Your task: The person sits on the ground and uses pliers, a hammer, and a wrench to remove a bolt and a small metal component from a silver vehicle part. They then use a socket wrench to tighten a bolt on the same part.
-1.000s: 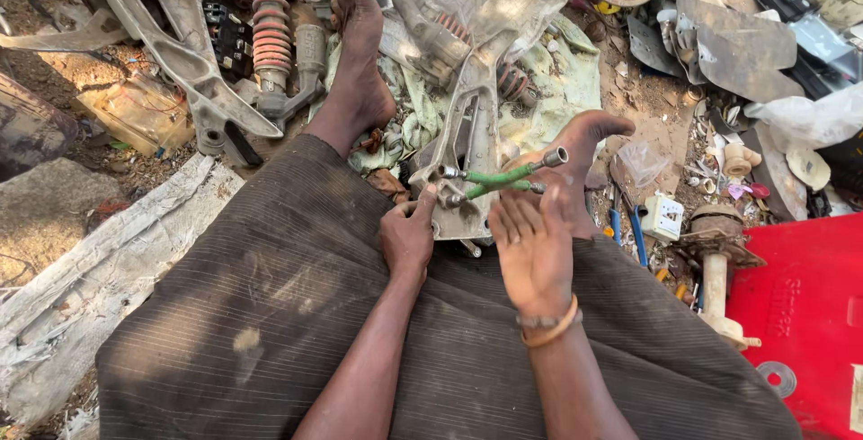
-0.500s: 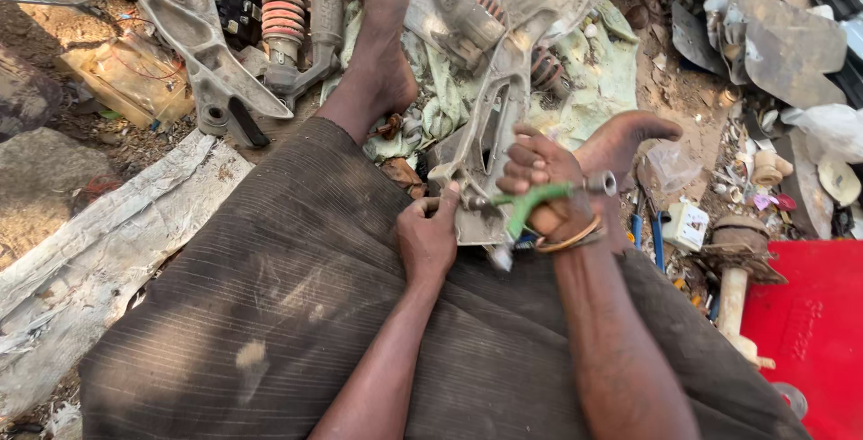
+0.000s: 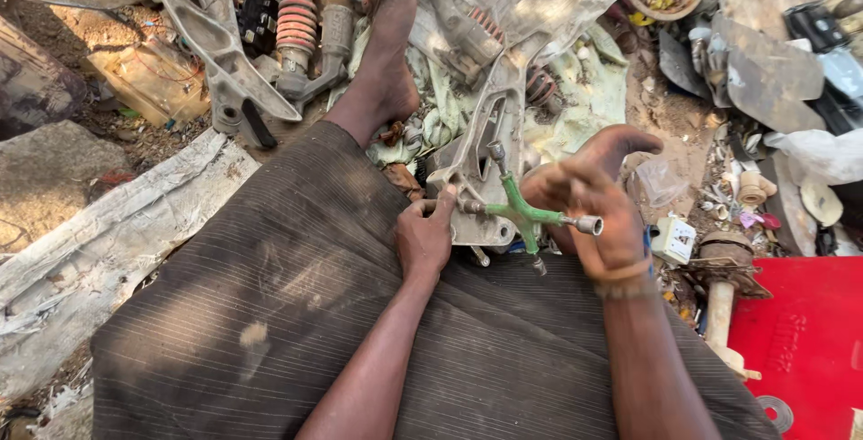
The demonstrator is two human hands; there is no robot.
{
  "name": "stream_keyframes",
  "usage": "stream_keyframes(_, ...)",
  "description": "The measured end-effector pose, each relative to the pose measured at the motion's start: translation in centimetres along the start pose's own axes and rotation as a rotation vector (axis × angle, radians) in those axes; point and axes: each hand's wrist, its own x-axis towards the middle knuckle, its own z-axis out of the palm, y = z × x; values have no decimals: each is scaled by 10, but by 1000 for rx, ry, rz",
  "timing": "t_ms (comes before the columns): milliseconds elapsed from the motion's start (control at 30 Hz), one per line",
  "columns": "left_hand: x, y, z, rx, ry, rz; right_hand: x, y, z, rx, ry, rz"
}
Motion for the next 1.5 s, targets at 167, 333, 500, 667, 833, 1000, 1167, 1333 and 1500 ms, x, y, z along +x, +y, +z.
stream_keyframes(167,1,3,2,24,0,-18,-93,15,43,-439,411,-262)
stream_keyframes(333,-1,3,-4,30,-20,-19,-72,33,92,-499,491,-300)
stream_keyframes(500,-1,4,-2,25,-4,14,-18,54,88,-104,512,-213)
stream_keyframes(667,2,-1,-5,-54,-16,10,-1,78,66,-137,602,-172)
stream_keyframes(833,5,-1,8,-41,-45,17,35,68,23,-168,197,-375)
stream_keyframes(1000,2,0,2,21,12,71,27,57,34,-553,260,-561)
stream_keyframes(1167,-1,3,-7,75,31,51,-20,70,50,-175,694,-258)
stream_keyframes(1333,-1,7,-5,74,21,55,-24,82,37,455,392,-55)
stream_keyframes(1500,-1,5,-5,121,43,100,3,69,37,271,380,102)
